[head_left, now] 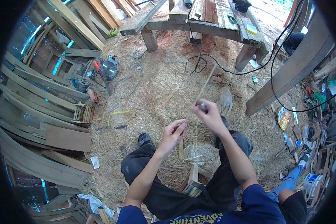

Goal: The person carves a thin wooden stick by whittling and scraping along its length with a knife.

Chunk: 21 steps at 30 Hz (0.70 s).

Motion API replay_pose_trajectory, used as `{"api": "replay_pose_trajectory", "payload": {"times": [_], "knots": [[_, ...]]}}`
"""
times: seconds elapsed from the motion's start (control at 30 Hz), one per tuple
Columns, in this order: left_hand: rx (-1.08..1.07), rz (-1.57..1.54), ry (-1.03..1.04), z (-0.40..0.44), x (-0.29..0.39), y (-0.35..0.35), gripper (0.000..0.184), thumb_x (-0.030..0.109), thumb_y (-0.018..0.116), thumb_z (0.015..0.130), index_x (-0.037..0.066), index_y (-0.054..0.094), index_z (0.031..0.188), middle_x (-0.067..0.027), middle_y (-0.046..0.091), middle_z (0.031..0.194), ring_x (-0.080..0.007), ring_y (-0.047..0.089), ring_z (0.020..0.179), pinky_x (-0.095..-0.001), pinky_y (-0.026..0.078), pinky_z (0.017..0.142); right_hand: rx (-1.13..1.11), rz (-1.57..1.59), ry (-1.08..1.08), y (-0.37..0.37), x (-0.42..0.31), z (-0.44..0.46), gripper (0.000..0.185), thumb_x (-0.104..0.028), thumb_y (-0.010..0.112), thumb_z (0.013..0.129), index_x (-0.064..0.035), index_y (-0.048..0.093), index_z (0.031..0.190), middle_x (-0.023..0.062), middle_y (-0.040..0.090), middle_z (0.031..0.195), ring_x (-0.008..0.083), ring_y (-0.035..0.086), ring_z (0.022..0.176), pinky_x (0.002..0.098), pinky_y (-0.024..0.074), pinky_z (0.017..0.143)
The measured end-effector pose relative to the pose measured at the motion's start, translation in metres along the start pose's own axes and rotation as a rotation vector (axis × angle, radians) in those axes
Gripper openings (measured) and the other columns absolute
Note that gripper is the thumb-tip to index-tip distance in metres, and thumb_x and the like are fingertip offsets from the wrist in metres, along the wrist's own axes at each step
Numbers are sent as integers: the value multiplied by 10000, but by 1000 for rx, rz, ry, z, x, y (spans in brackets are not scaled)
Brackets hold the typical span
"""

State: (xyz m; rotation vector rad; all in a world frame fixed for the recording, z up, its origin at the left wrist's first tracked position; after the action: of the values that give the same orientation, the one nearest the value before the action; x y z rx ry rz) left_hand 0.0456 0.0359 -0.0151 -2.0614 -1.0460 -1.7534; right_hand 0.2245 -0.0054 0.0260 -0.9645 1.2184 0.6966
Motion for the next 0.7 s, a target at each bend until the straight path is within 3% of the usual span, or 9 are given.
{"api": "replay_pose_trajectory", "payload": {"times": [0.07, 0.17, 0.27, 0.47, 0.6, 0.67, 0.7], "knots": [[15, -54, -28, -2, 3, -1, 298, 179, 546, 1041, 62, 579, 1313, 21, 562, 797, -9, 364, 513, -183, 262, 433, -54, -7, -140, 13, -10, -4, 254, -237, 725, 921, 11, 675, 943, -12, 497, 634, 71, 415, 598, 277, 343, 528], [20, -79, -47, -8, 10, -2, 307, 190, 541, 1044, 34, 592, 1303, 22, 571, 785, -3, 359, 544, -182, 263, 472, 70, 35, -41, 6, -7, -1, 273, -237, 712, 931, 30, 657, 930, -2, 483, 650, 83, 411, 610, 290, 344, 532], [27, -68, -54, -4, 7, -2, 325, 174, 536, 1045, 22, 576, 1329, 13, 575, 791, -4, 351, 530, -186, 270, 467, 1, -33, 35, -3, -3, 6, 288, -249, 691, 947, 36, 658, 950, 5, 476, 655, 91, 405, 607, 304, 352, 535], [50, -157, -32, -5, 9, 0, 365, 156, 525, 1048, 32, 541, 1390, 10, 572, 820, -7, 342, 515, -186, 264, 449, 39, -256, -92, 5, -22, -8, 391, -374, 665, 950, -7, 680, 1086, 91, 617, 674, 183, 600, 600, 346, 469, 590], [130, -252, -29, -4, 9, -4, 240, 145, 536, 1036, 37, 603, 1239, 21, 549, 766, -8, 340, 497, -183, 250, 427, -105, -450, -167, 25, -22, -17, 384, -400, 662, 929, -67, 690, 1117, 152, 681, 754, 306, 692, 684, 387, 513, 625], [119, -280, 5, -2, 1, -11, 170, 123, 524, 1033, 37, 621, 1143, 30, 533, 749, -10, 333, 499, -188, 245, 427, -109, -466, -284, 33, -27, -22, 385, -396, 685, 919, -69, 695, 1122, 137, 675, 732, 280, 681, 645, 376, 512, 612], [126, -269, -12, -2, -2, -14, 204, 122, 519, 1036, 43, 609, 1202, 28, 531, 767, -6, 336, 510, -187, 243, 431, -112, -472, -342, 35, -30, -24, 387, -394, 696, 914, -70, 697, 1125, 129, 672, 720, 267, 675, 625, 370, 511, 606]]}}
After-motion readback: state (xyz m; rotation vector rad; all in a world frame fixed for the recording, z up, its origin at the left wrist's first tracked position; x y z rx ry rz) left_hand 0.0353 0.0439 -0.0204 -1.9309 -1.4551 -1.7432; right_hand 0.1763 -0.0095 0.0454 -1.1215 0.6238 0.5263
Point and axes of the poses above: each hand's wrist, its own z-axis towards the middle knuckle, its own y-axis out of the palm, x = y × z, the point moved 6 cm from there along z, towards the middle knuckle
